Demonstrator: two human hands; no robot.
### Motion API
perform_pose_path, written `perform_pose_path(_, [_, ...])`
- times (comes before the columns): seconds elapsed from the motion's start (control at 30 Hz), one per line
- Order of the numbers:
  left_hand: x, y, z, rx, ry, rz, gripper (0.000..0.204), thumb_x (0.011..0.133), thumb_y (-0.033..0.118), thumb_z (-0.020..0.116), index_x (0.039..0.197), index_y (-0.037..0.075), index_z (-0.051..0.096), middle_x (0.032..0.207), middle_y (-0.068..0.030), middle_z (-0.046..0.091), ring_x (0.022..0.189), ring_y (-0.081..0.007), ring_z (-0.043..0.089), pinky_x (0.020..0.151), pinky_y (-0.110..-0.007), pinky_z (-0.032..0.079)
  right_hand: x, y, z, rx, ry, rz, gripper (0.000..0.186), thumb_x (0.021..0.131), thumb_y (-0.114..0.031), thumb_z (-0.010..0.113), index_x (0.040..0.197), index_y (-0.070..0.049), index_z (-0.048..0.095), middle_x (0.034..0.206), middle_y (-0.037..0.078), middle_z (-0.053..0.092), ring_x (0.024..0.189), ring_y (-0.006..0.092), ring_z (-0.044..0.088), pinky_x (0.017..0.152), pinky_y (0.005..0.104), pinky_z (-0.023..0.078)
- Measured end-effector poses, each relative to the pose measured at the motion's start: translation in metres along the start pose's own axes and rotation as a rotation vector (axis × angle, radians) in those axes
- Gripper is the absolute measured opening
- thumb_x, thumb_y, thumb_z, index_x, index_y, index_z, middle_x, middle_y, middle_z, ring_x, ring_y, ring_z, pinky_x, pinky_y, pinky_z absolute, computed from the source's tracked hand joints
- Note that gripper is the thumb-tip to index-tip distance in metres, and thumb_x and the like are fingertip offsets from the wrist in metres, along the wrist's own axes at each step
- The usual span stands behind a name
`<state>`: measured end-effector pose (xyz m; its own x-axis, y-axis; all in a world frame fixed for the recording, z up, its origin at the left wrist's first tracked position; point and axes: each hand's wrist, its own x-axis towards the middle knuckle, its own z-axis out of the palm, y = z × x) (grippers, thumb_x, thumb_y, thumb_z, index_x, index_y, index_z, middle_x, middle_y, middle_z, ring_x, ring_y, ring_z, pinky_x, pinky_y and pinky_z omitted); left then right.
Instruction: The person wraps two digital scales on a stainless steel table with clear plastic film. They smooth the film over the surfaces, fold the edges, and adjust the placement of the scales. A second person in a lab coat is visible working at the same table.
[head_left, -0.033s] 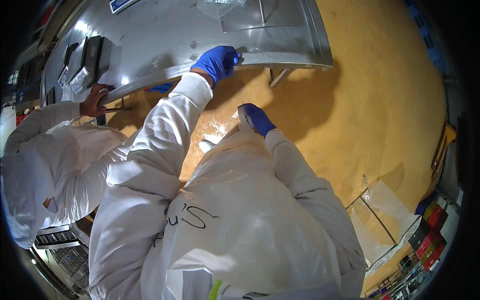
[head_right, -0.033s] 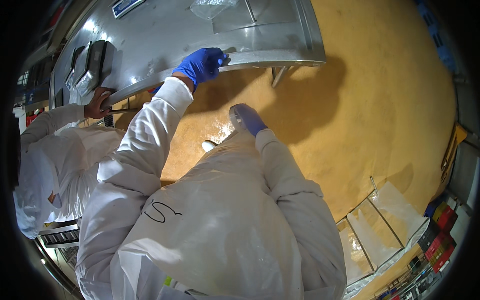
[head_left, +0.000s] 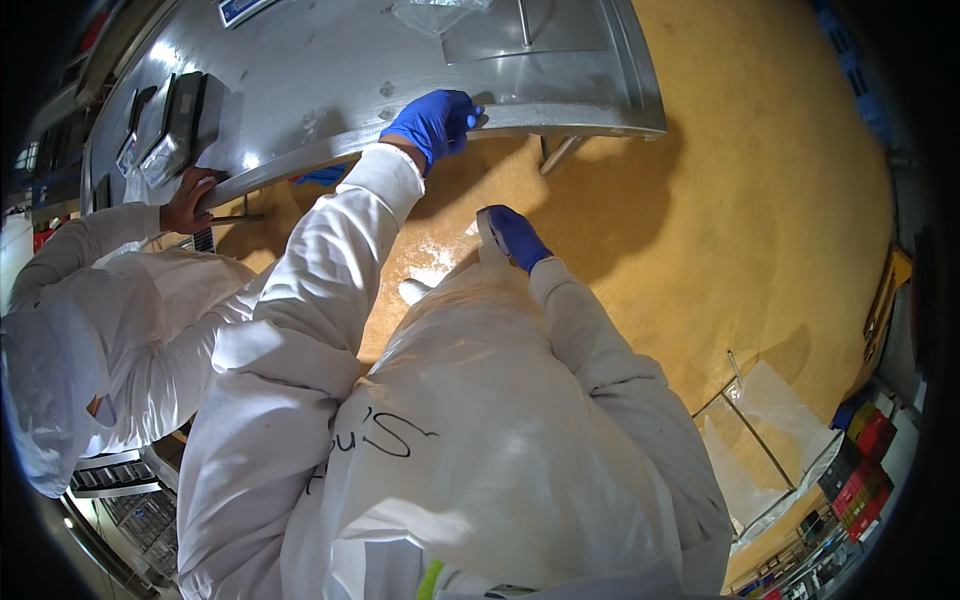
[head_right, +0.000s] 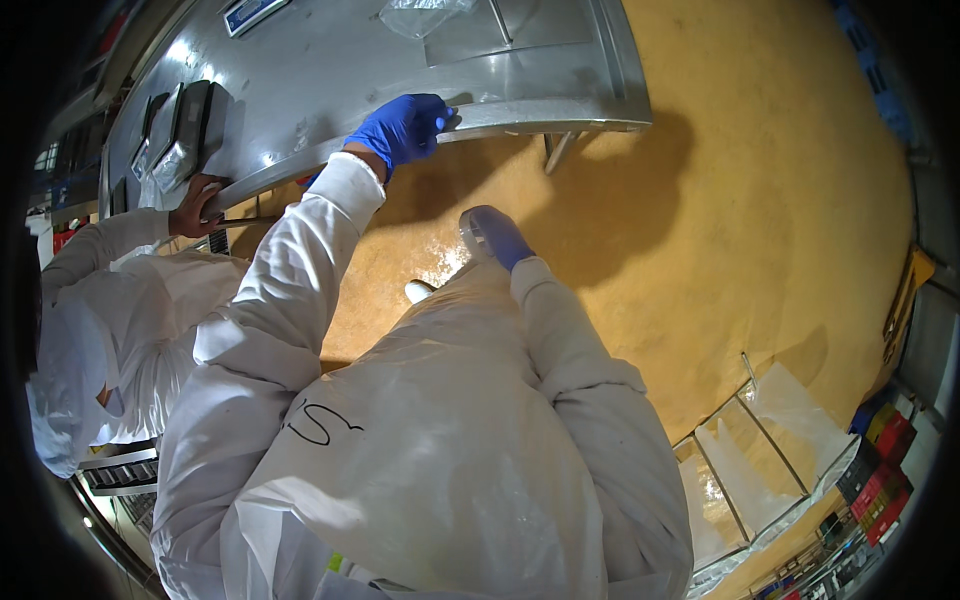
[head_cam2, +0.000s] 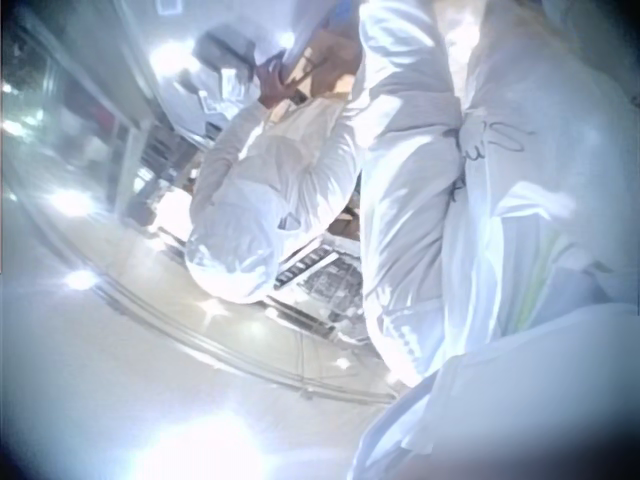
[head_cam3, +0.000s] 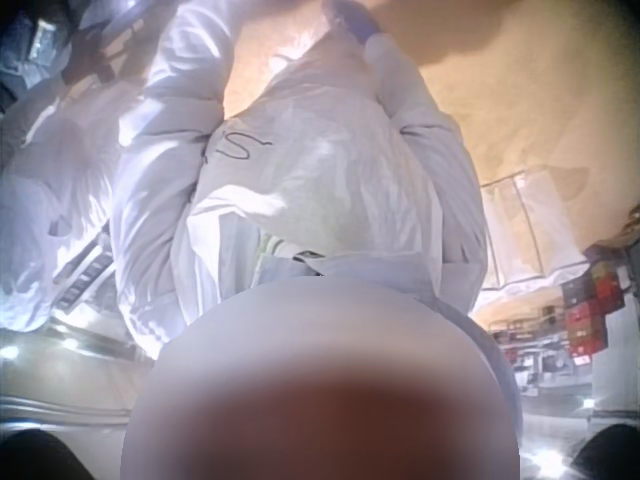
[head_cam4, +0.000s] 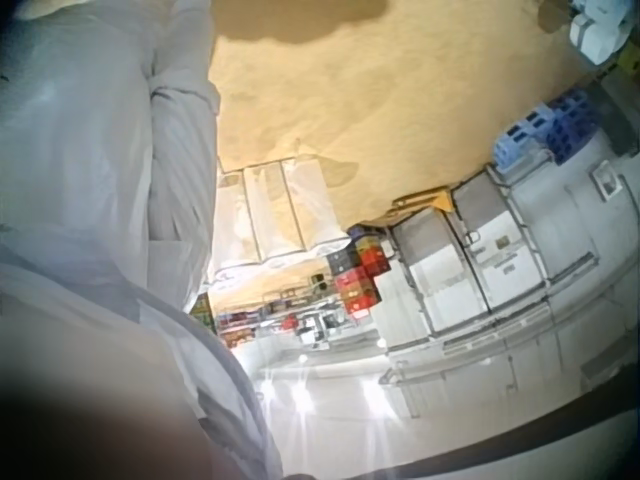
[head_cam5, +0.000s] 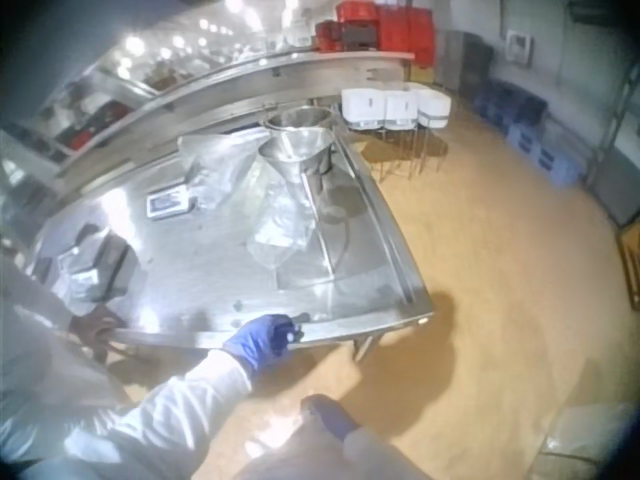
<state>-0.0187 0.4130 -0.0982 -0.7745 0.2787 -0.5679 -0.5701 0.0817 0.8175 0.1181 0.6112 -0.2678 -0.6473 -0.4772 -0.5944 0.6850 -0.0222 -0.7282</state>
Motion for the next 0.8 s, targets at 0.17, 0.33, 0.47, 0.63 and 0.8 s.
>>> perform_pose_path(0.17, [-0.01, 0.018, -0.004, 0.676, -0.103, 0.316, 0.022, 0.07, -0.006, 0.057, 0.09, 0.003, 0.059, 0.074, -0.0008, 0.059, 0.067, -0.0076, 0.051, 0.057, -0.023, 0.043, 0.002, -0.008, 0.006, 0.021, 0.087, -0.022, 0.031, 0.094, -0.033, 0.045, 0.111, -0.012, 0.06, 0.098, 0.003, 0.061, 0.086, 0.0137, 0.057, 0.075, 0.0303, 0.046])
perform_pose_path(0.33, [-0.01, 0.033, -0.004, 0.942, -0.14, 0.406, 0.017, 0.071, -0.007, 0.059, 0.084, 0.004, 0.056, 0.083, -0.0045, 0.066, 0.071, -0.0113, 0.058, 0.055, -0.027, 0.045, 0.015, -0.003, 0.0, 0.047, 0.093, -0.05, 0.028, 0.094, -0.032, 0.046, 0.11, -0.014, 0.061, 0.098, 0.002, 0.061, 0.087, 0.0135, 0.057, 0.074, 0.0296, 0.047])
perform_pose_path(0.47, [0.01, 0.033, -0.01, 0.436, -0.16, -0.075, 0.005, 0.08, 0.002, 0.057, 0.083, 0.006, 0.055, 0.091, -0.0093, 0.069, 0.072, -0.0122, 0.061, 0.051, -0.028, 0.042, 0.028, 0.003, -0.001, 0.048, 0.105, -0.053, 0.028, 0.093, -0.032, 0.047, 0.11, -0.014, 0.061, 0.098, 0.002, 0.062, 0.085, 0.0131, 0.058, 0.073, 0.0286, 0.047])
perform_pose_path(0.63, [0.004, 0.054, -0.011, 0.404, -0.161, -0.222, 0.018, 0.088, 0.02, 0.048, 0.089, 0.004, 0.056, 0.091, -0.0115, 0.069, 0.065, -0.0134, 0.058, 0.048, -0.026, 0.038, 0.036, 0.006, 0.002, 0.09, 0.118, -0.051, 0.028, 0.093, -0.031, 0.047, 0.109, -0.013, 0.061, 0.098, 0.002, 0.062, 0.084, 0.012, 0.058, 0.072, 0.0273, 0.046])
perform_pose_path(0.8, [0.008, 0.074, 0.002, 0.23, 0.039, -0.513, 0.024, 0.085, 0.025, 0.049, 0.094, 0.005, 0.058, 0.084, -0.0112, 0.068, 0.062, -0.0131, 0.057, 0.048, -0.028, 0.038, 0.041, 0.002, 0.005, 0.093, 0.14, -0.038, 0.028, 0.093, -0.031, 0.047, 0.107, -0.013, 0.063, 0.091, 0.0, 0.061, 0.078, 0.0098, 0.056, 0.068, 0.0261, 0.046])
